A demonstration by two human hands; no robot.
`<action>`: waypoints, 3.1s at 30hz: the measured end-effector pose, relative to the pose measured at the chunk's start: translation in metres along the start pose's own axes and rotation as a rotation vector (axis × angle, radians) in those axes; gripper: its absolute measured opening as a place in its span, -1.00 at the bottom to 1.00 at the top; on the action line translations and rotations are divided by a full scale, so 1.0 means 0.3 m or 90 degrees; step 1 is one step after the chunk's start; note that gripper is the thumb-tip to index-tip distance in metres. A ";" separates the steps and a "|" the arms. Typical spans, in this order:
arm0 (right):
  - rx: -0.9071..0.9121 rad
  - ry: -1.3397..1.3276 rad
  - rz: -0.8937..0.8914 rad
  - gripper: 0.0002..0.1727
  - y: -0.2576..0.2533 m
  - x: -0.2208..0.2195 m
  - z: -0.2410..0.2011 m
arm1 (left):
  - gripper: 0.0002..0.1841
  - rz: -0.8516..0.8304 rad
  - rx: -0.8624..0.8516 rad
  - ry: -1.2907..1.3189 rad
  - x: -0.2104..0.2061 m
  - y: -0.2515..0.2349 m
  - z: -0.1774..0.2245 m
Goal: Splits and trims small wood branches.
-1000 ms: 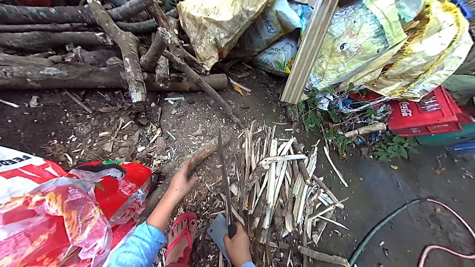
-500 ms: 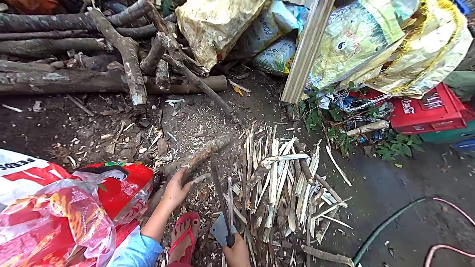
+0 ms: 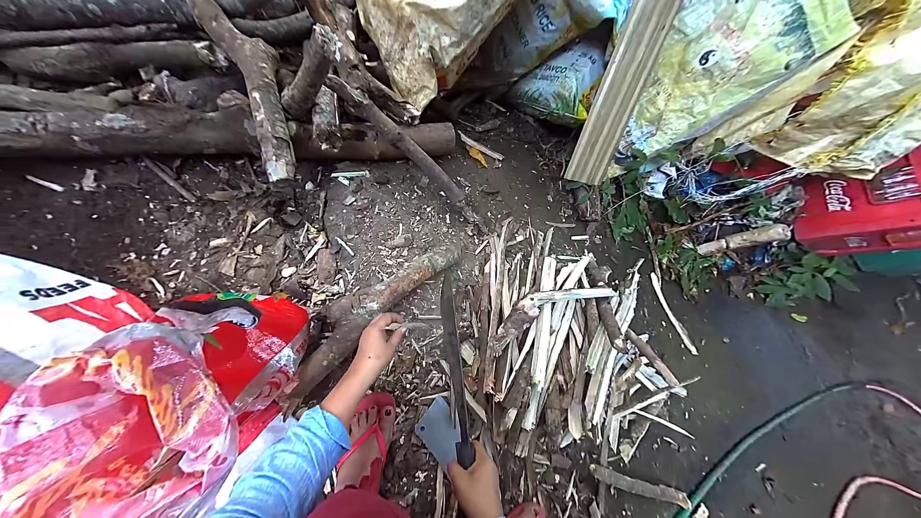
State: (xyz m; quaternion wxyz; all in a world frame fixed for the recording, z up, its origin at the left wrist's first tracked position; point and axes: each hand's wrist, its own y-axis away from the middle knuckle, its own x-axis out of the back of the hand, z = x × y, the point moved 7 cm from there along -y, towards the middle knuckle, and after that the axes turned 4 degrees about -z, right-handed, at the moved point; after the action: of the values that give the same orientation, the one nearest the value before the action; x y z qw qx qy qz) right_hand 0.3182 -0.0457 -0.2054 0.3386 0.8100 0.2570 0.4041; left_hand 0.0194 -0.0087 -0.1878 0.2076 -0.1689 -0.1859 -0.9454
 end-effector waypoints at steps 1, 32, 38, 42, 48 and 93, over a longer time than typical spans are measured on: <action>0.011 -0.004 0.003 -0.56 0.006 0.005 -0.004 | -0.71 -0.008 -0.015 -0.009 0.001 -0.008 0.024; -0.044 -0.094 -0.018 -0.64 -0.041 -0.013 0.100 | -0.41 -0.387 0.221 -0.451 -0.290 -0.008 -0.150; 0.034 -0.176 0.031 -0.60 0.010 0.054 -0.005 | -0.62 -0.277 0.120 -0.267 -0.121 -0.048 -0.003; 0.095 -0.158 0.040 -0.52 0.051 0.092 -0.092 | -0.65 -0.230 -0.021 -0.201 -0.089 -0.088 0.054; 0.151 -0.026 0.050 -0.51 0.106 0.117 -0.184 | -0.69 -0.167 -0.134 -0.160 -0.091 -0.074 0.085; 0.069 0.170 0.087 -0.49 0.039 0.152 -0.210 | -0.08 0.010 0.037 -0.071 0.098 0.021 -0.070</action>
State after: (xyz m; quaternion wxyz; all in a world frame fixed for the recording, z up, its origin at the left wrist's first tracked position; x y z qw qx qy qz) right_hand 0.2923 -0.0004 -0.1466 0.2291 0.7816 0.2653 0.5160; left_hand -0.0081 -0.0326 -0.1925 0.2088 -0.2165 -0.2229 -0.9273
